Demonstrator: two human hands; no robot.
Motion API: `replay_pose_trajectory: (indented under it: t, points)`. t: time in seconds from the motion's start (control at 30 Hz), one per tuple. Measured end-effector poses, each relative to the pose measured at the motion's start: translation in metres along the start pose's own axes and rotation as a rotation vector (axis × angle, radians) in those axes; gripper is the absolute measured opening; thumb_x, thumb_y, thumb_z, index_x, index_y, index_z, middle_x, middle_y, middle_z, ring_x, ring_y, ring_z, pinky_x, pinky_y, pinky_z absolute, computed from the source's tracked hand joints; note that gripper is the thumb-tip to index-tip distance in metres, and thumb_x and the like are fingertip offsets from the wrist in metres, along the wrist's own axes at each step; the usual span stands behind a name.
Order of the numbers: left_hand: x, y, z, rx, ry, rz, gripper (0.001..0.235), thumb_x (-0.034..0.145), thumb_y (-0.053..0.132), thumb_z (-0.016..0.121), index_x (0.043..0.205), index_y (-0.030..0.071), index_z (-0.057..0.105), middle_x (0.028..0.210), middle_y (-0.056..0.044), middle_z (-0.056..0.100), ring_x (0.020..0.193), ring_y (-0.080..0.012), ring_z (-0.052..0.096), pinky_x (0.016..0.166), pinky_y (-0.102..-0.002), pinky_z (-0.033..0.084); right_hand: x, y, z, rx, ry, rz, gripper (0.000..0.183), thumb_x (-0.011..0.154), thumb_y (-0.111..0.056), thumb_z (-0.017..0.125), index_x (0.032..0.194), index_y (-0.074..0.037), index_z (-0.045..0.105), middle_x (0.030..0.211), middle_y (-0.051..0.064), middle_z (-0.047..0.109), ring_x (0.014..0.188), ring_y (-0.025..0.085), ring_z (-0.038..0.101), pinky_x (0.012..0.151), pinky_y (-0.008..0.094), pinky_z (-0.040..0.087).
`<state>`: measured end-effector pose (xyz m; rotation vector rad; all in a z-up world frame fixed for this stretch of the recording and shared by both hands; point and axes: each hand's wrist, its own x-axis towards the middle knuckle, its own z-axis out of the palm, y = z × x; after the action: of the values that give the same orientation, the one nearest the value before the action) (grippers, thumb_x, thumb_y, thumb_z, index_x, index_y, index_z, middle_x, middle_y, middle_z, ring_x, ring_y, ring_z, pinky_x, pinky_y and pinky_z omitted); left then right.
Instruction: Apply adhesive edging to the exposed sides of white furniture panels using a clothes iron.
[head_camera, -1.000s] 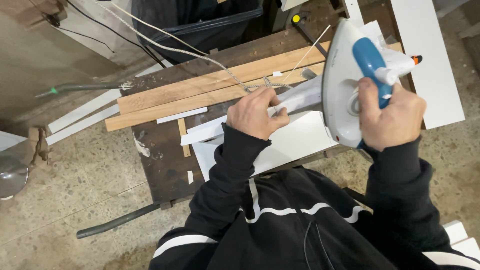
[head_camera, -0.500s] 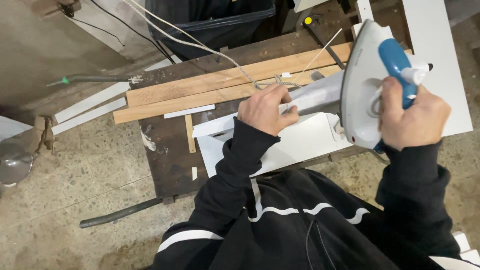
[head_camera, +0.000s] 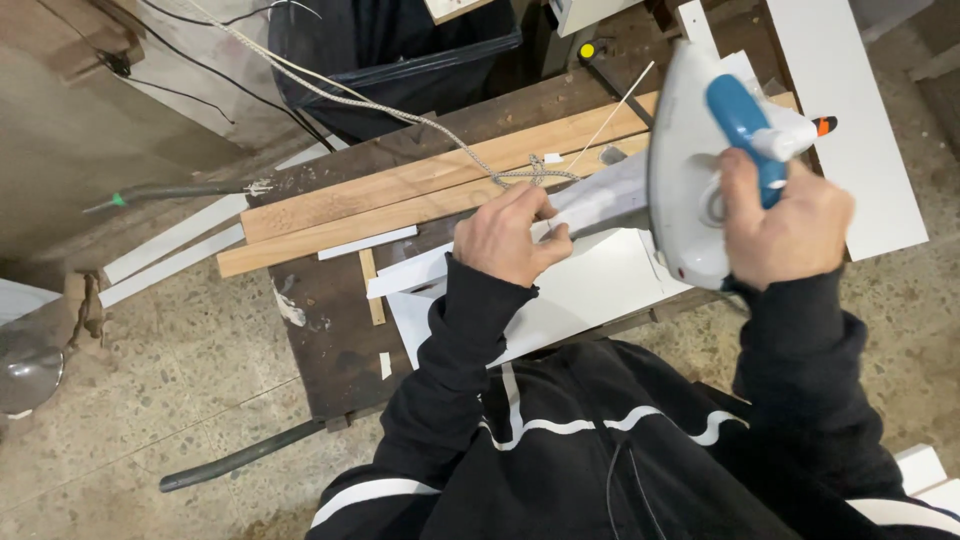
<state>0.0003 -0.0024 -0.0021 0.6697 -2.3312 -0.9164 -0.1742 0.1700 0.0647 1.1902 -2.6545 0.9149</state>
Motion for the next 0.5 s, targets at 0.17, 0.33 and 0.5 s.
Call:
replay_pose_trajectory:
  t: [0.17,0.33,0.5]
  points:
    - [0.001,-0.002,0.002,0.016,0.006,0.025,0.022,0.076,0.024,0.078,0.082,0.01,0.063,0.084,-0.002,0.067,0.073,-0.027,0.069,0.057,-0.04,0.051,0.009,0.0,-0.011,0.151,-0.004,0.272,0.041,0.107,-0.032,0.061,0.089,0.005,0.066,0.056,0.014,0.058,0.049,0.026,0.06,0.052,0.041,0.048]
    - [0.0,-0.005,0.006,0.009,0.0,0.018,0.021,0.076,0.024,0.078,0.082,0.011,0.063,0.083,0.0,0.067,0.07,-0.0259,0.068,0.056,-0.039,0.051,-0.011,0.003,0.019,-0.008,0.054,0.0,0.042,0.115,-0.028,0.067,0.092,0.006,0.07,0.066,0.015,0.062,0.056,0.026,0.063,0.061,0.043,0.05]
    - [0.002,-0.004,0.003,0.007,0.022,0.041,0.022,0.074,0.024,0.079,0.083,0.011,0.063,0.083,0.0,0.067,0.071,-0.0258,0.068,0.055,-0.04,0.05,-0.015,-0.026,0.026,0.085,0.02,-0.075,0.036,0.107,-0.029,0.07,0.091,0.003,0.072,0.067,0.013,0.066,0.058,0.028,0.065,0.059,0.042,0.051]
